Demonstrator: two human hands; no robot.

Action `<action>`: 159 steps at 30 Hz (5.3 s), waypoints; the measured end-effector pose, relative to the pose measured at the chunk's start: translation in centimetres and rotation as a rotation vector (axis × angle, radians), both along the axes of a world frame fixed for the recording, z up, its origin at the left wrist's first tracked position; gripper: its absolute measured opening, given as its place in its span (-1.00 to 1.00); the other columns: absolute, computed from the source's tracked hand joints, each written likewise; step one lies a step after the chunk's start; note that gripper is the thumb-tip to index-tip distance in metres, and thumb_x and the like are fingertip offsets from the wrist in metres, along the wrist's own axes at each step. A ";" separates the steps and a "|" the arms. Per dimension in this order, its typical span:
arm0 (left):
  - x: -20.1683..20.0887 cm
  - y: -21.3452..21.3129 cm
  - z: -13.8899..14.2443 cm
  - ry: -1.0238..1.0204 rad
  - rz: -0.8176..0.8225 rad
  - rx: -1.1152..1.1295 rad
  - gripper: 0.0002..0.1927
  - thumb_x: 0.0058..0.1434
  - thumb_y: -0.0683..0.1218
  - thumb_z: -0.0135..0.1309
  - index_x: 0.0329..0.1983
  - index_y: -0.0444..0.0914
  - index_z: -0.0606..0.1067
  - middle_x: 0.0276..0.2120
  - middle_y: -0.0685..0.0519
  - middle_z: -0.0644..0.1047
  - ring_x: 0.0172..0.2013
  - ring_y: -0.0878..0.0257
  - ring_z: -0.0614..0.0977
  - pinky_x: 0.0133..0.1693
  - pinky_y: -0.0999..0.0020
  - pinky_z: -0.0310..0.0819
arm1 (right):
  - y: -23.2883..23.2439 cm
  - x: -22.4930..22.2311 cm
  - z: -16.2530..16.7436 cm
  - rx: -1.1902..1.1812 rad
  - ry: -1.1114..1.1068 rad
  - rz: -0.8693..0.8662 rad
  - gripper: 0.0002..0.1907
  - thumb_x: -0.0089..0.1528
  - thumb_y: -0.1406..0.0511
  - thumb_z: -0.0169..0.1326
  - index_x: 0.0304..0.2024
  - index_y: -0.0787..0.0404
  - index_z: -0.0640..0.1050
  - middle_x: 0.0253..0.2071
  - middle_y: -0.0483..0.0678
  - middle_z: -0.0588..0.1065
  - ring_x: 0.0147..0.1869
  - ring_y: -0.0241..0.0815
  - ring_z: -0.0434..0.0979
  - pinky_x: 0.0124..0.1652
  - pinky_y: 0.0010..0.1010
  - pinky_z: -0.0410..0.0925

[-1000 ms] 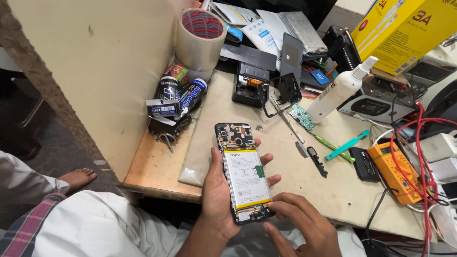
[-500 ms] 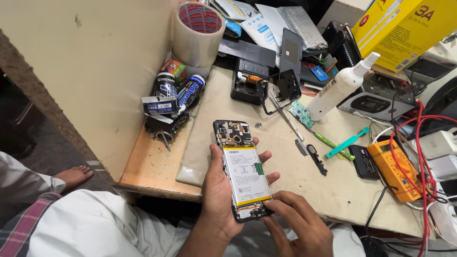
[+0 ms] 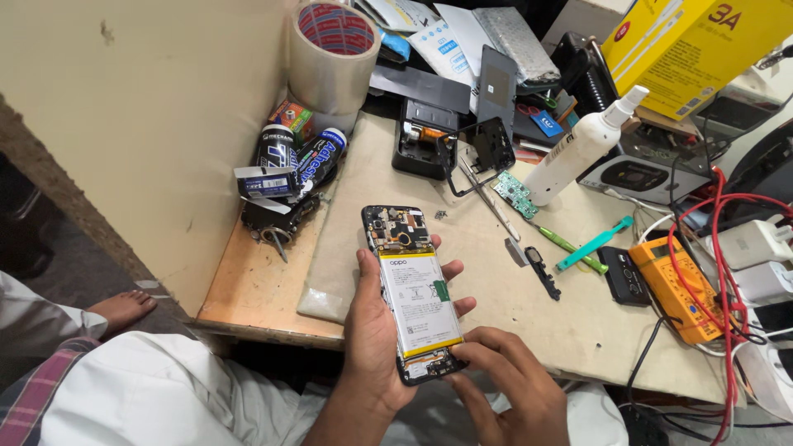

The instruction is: The person holds a disassembled smartphone and repeatedly presses along the side edges to check the seal. They flip the device to inspect the internal components and battery, then continue pressing the edges. The person briefly connects a red charging cable to the phone before disconnecting it and resuming edge checks.

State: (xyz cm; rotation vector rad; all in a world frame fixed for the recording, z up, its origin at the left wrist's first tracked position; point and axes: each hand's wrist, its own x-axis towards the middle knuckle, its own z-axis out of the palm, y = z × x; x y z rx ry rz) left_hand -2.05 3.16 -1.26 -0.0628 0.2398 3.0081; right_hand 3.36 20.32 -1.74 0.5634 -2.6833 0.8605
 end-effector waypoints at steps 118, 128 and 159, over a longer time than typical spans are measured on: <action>-1.3 -0.4 -2.8 0.762 -0.100 0.512 -0.64 0.42 -0.07 0.15 0.14 -0.24 0.29 -0.15 -0.10 0.54 -0.05 -0.01 0.66 0.04 0.05 0.60 | 0.1 0.4 -9.0 -1.098 -0.636 0.236 -0.18 0.18 0.19 0.22 0.36 0.34 0.16 -0.06 0.27 0.49 -0.17 0.07 0.61 -0.18 -0.17 0.48; -1.4 -1.2 -1.4 0.930 -0.107 0.459 -0.72 0.34 -0.04 0.16 -0.06 -0.19 0.32 -0.25 -0.01 0.54 -0.05 0.08 0.61 0.03 0.09 0.52 | 4.6 -2.1 -17.7 -1.032 -0.482 0.228 -0.42 0.32 0.24 0.03 0.31 0.36 0.23 0.18 0.36 0.50 0.30 0.14 0.50 0.28 -0.02 0.28; -6.9 -4.4 -0.7 0.802 0.055 -0.406 -0.65 -0.05 -0.43 0.36 -0.16 -0.36 0.68 -0.23 -0.17 0.64 -0.15 0.03 0.70 -0.10 0.17 0.66 | 1.0 -9.8 10.0 -0.502 -0.343 0.505 -0.75 0.26 0.28 0.23 -0.15 0.38 0.63 -0.03 0.02 0.60 0.14 -0.17 0.57 0.18 -0.31 0.39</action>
